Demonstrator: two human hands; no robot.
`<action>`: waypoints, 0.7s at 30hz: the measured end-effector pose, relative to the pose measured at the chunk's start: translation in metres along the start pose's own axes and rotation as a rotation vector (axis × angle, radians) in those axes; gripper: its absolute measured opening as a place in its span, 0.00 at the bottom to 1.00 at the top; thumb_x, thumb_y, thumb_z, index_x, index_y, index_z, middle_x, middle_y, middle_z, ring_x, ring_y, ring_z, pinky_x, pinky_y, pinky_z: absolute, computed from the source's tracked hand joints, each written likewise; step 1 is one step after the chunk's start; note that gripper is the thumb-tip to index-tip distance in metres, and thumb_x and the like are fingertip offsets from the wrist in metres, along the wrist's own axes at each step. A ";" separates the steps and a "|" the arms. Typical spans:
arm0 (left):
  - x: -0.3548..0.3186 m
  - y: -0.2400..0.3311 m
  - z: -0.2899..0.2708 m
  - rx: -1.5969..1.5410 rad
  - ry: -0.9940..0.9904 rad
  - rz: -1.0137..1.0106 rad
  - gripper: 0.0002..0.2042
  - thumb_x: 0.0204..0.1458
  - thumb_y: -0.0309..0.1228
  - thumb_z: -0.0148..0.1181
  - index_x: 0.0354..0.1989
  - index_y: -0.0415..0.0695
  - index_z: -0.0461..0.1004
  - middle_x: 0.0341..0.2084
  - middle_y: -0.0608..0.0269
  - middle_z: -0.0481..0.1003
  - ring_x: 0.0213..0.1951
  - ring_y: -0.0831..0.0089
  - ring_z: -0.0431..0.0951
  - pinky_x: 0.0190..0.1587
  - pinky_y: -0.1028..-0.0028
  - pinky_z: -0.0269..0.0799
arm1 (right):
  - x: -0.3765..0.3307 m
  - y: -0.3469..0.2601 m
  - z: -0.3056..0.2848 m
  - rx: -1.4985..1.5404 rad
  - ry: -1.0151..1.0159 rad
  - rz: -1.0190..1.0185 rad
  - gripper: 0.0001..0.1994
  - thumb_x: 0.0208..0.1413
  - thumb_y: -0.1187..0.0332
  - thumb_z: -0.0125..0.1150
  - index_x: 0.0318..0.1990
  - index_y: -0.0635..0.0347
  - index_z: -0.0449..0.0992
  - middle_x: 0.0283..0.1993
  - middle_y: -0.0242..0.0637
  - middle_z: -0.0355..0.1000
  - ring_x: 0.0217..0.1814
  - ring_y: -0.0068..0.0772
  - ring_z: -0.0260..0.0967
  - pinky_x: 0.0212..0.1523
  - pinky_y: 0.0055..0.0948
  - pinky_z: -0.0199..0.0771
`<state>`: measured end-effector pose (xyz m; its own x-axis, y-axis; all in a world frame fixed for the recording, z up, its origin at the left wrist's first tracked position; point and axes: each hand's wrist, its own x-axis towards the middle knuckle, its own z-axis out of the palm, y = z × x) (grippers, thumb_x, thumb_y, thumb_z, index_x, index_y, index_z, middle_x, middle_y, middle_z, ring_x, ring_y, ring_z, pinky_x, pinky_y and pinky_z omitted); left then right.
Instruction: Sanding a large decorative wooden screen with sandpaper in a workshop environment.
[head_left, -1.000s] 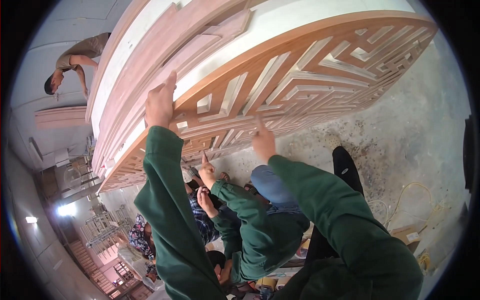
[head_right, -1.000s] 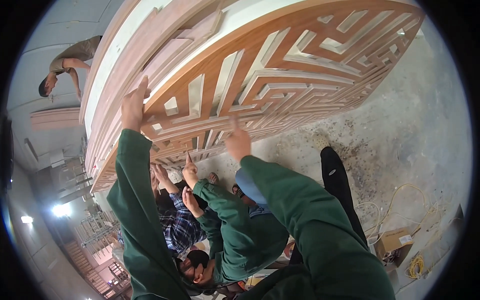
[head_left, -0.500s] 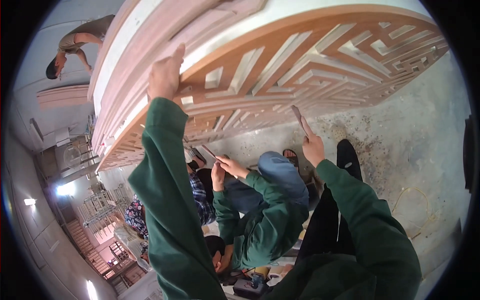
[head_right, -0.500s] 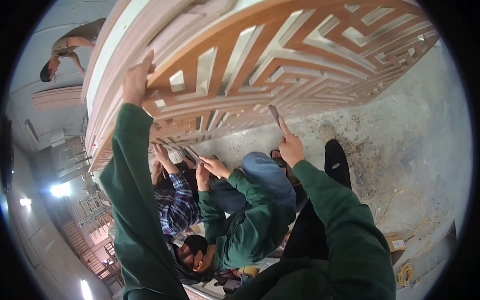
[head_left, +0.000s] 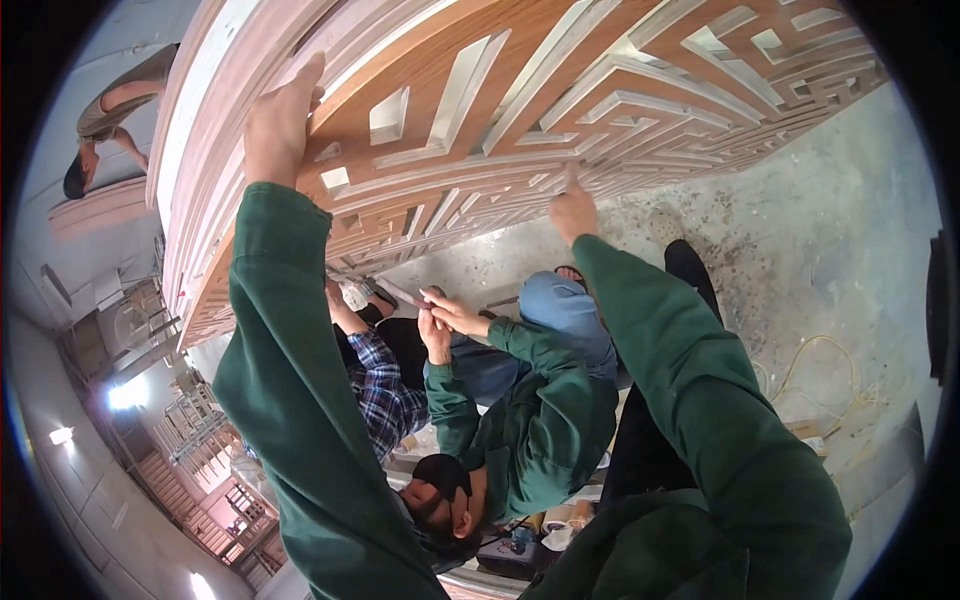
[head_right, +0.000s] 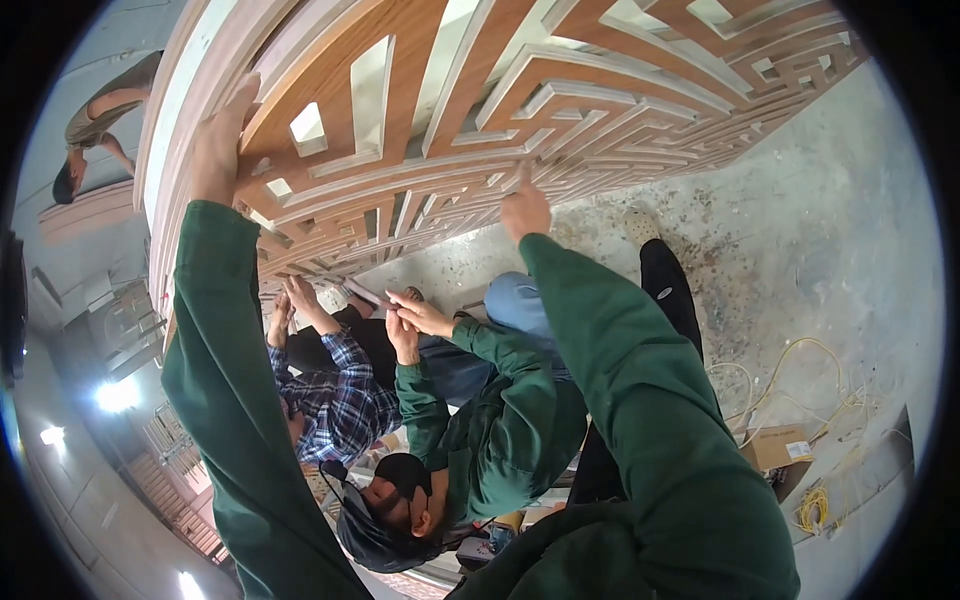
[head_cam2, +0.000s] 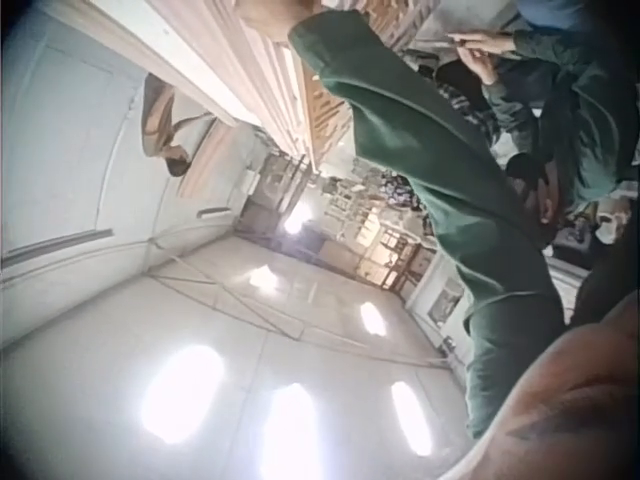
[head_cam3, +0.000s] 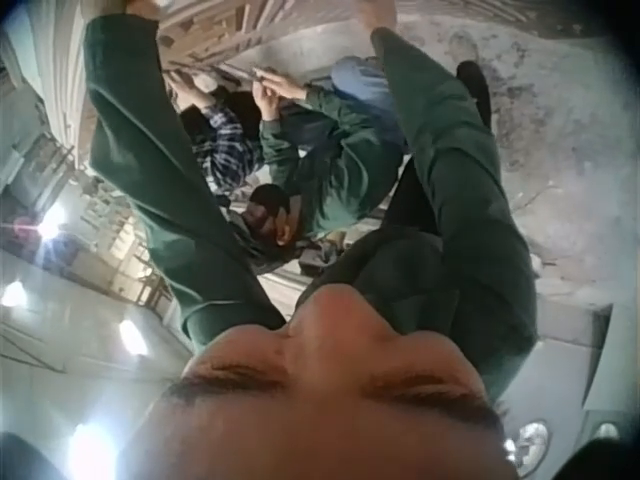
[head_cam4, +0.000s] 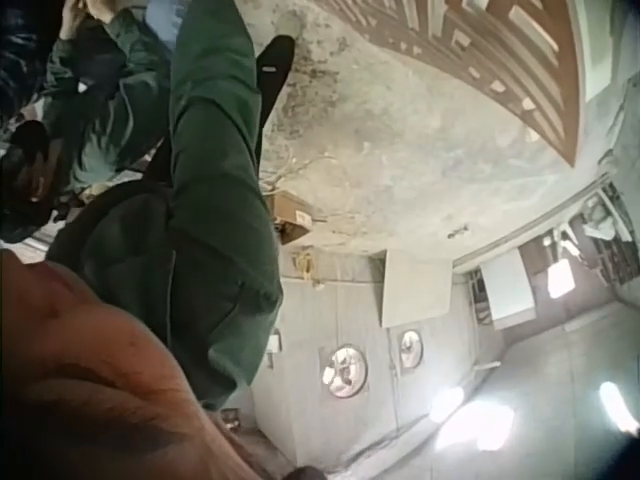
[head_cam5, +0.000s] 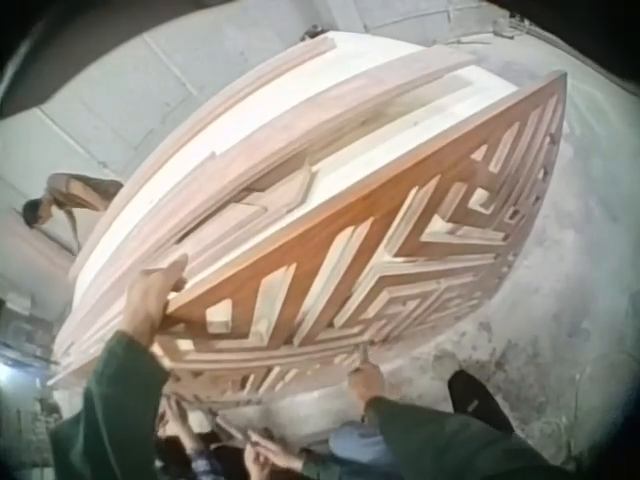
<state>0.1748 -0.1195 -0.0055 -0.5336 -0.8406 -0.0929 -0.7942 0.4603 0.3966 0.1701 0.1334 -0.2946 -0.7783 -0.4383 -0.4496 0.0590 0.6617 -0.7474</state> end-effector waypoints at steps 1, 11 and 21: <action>0.000 0.001 -0.002 0.001 0.001 0.002 0.30 0.39 0.57 0.50 0.32 0.38 0.77 0.31 0.57 0.75 0.36 0.65 0.72 0.43 0.72 0.62 | -0.002 -0.011 0.006 -0.005 -0.051 0.040 0.31 0.41 0.72 0.45 0.59 0.48 0.55 0.32 0.58 0.68 0.35 0.59 0.66 0.37 0.48 0.64; -0.008 0.000 -0.014 0.042 0.016 -0.009 0.30 0.38 0.58 0.50 0.32 0.40 0.77 0.30 0.59 0.75 0.35 0.67 0.72 0.43 0.71 0.62 | 0.009 -0.004 0.009 0.003 0.023 -0.049 0.29 0.41 0.72 0.45 0.57 0.43 0.60 0.26 0.53 0.69 0.30 0.55 0.68 0.32 0.47 0.66; -0.009 0.005 -0.009 0.067 -0.008 -0.080 0.30 0.39 0.59 0.48 0.33 0.43 0.77 0.31 0.63 0.76 0.38 0.67 0.72 0.45 0.69 0.61 | -0.021 -0.048 0.042 0.010 -0.083 -0.231 0.32 0.39 0.73 0.46 0.59 0.47 0.56 0.26 0.54 0.69 0.32 0.55 0.67 0.34 0.48 0.66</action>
<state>0.1785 -0.1124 0.0052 -0.4698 -0.8732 -0.1296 -0.8520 0.4101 0.3256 0.2101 0.0854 -0.2691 -0.7180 -0.6261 -0.3041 -0.1082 0.5320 -0.8398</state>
